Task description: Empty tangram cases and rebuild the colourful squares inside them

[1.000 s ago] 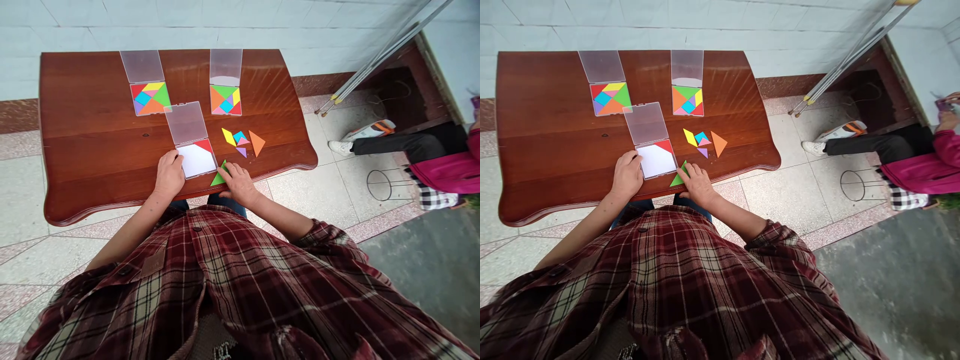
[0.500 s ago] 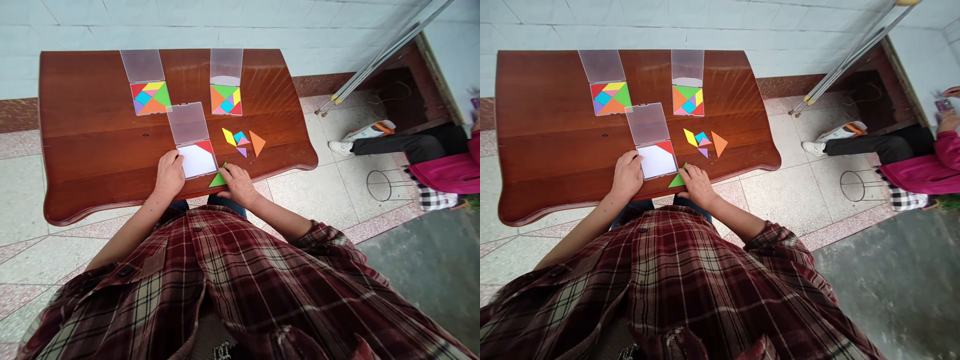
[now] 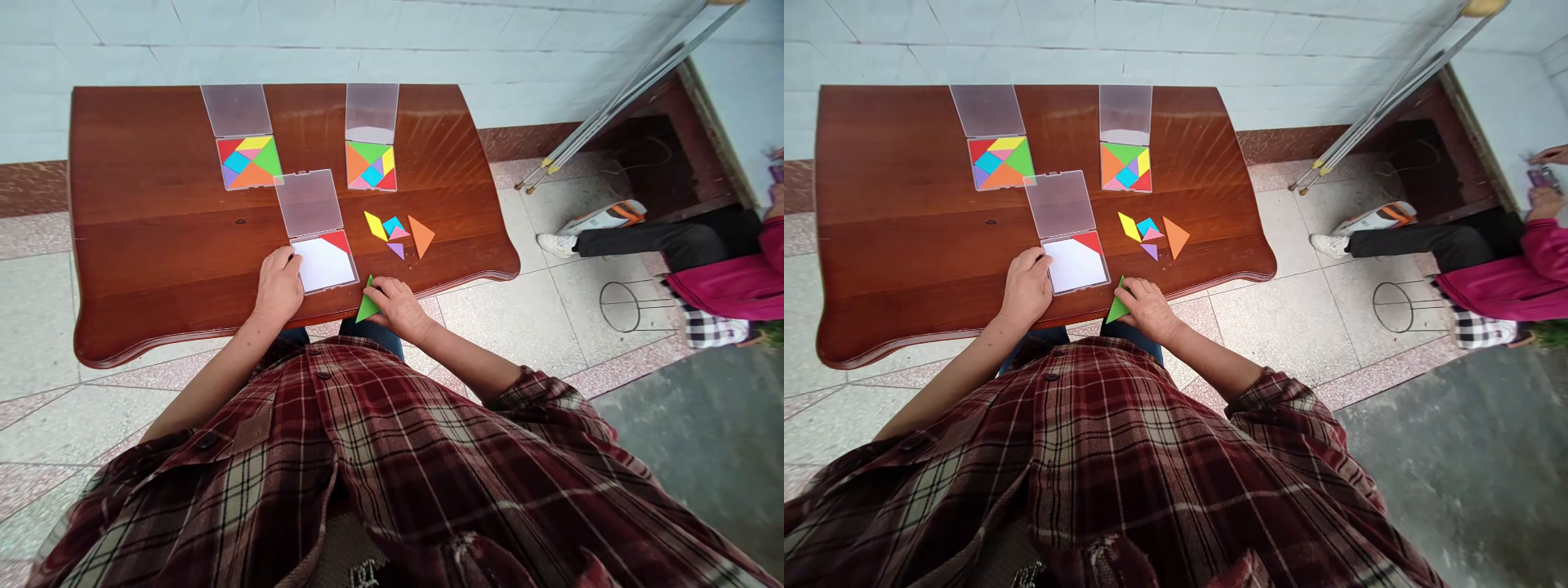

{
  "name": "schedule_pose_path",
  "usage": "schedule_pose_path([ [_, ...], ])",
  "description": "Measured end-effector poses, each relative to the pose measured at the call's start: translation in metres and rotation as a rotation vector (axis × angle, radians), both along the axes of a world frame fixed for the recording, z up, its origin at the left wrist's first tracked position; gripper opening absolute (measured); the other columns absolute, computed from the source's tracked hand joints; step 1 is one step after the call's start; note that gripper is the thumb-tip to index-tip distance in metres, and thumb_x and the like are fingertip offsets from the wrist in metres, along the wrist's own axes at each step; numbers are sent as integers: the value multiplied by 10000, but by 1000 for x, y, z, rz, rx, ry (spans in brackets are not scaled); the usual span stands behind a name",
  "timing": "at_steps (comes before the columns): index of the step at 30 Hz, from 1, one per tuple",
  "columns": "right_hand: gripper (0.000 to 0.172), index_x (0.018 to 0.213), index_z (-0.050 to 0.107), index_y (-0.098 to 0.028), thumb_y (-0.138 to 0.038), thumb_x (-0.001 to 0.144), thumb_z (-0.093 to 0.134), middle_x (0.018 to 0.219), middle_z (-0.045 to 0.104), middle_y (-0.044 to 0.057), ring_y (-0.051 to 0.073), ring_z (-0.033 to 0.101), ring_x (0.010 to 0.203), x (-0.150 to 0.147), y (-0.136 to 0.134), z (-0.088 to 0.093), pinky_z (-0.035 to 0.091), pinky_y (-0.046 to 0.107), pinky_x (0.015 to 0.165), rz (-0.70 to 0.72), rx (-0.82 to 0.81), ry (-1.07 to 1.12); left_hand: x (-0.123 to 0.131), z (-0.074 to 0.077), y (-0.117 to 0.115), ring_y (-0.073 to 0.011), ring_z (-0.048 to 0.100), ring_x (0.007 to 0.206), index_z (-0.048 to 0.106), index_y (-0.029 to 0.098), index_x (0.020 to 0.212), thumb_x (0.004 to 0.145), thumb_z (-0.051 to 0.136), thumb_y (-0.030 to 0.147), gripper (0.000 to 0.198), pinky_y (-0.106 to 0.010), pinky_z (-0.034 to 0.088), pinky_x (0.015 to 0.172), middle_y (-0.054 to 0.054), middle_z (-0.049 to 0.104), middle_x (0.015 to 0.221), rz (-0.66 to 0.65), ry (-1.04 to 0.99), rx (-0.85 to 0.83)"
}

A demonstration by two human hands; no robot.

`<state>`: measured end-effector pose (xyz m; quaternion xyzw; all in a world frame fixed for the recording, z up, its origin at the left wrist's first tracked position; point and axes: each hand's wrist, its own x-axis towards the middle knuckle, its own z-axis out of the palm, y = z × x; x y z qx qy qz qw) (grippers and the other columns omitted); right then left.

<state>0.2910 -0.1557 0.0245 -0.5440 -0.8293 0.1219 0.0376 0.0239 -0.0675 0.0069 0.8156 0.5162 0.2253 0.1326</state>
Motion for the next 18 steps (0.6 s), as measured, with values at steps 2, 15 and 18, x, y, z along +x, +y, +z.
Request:
schedule_pose_path([
  [2,456,1305,632,-149,-327,885,650,1349,568,205,337,519,1231,5,0,-1,432,487,1037,32,-2,19,0,0,0,-317,547,1270,647,166,1121,830,399,132,383,-522,436,1113,-152,625,1303,-4,0,3],
  [15,335,1157,655,-193,-294,980,390,1143,685,129,240,630,1097,4,23,17,497,404,995,-106,22,375,1,2,-1,-346,519,1298,639,135,1134,839,391,144,385,-546,415,1119,-188,598,1338,-11,7,-38],
  [18,293,1146,637,-201,-309,935,464,1077,702,99,242,647,1003,-3,35,27,513,402,918,-215,-31,451,1,3,-1,-341,518,1295,634,149,1139,837,386,140,391,-551,418,1116,-176,599,1342,-10,-2,-44],
])
